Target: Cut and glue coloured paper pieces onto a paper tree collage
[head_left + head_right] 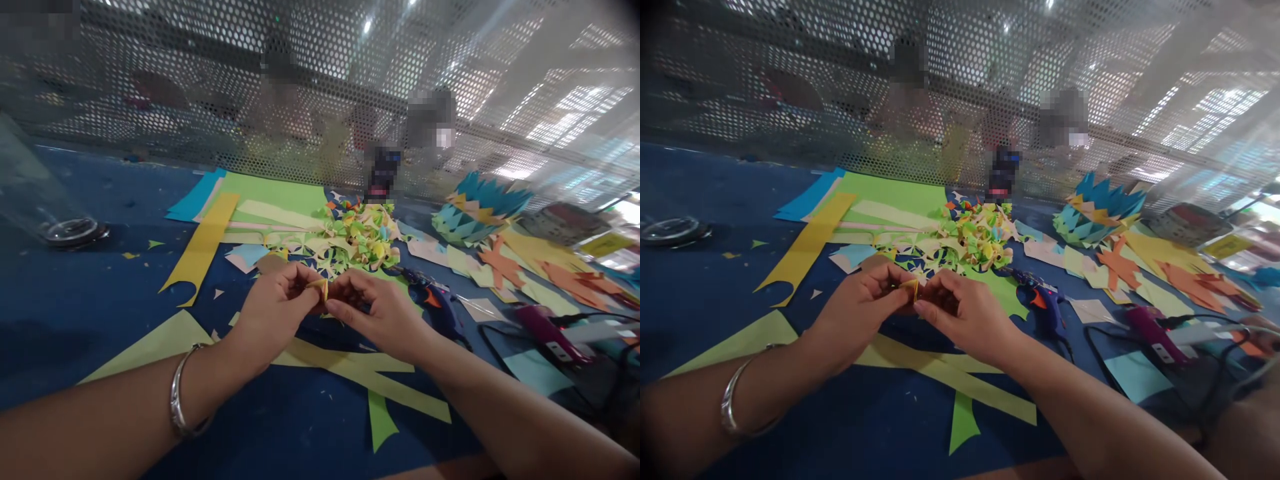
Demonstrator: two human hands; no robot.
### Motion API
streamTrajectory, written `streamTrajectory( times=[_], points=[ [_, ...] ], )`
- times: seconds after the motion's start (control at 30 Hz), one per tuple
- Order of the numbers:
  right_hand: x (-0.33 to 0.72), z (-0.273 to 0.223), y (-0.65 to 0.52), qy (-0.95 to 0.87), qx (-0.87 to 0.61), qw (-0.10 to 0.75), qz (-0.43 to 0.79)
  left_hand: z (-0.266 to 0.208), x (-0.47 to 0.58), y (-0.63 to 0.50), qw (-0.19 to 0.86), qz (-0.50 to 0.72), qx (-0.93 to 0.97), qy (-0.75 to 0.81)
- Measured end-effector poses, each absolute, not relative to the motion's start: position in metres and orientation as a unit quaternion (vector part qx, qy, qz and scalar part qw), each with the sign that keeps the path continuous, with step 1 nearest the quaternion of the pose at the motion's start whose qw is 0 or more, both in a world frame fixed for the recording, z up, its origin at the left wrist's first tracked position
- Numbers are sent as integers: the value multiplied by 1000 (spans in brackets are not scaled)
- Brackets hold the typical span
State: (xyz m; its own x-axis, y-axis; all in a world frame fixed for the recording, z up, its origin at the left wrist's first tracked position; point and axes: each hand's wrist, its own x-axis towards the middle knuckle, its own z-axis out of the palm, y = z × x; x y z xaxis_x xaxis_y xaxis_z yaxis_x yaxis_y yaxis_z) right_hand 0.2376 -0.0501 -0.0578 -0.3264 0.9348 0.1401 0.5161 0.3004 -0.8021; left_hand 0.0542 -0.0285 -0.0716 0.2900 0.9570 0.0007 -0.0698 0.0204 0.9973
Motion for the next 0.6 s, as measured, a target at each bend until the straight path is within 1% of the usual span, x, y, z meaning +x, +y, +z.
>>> streamTrajectory(
  times=[0.13,0.33,0.47,0.6],
  points=[
    [239,-59,-53,-756,-489,307,309,-76,53,-30,552,424,590,409],
    [242,-62,-57,-752,-491,332,286,-79,54,-35,560,424,586,403],
    [239,-62,-59,-756,-493,339,265,-78,55,-36,549,425,591,411],
    [237,-62,-59,-754,-497,344,256,-77,55,-36,562,422,581,411]
  ],
)
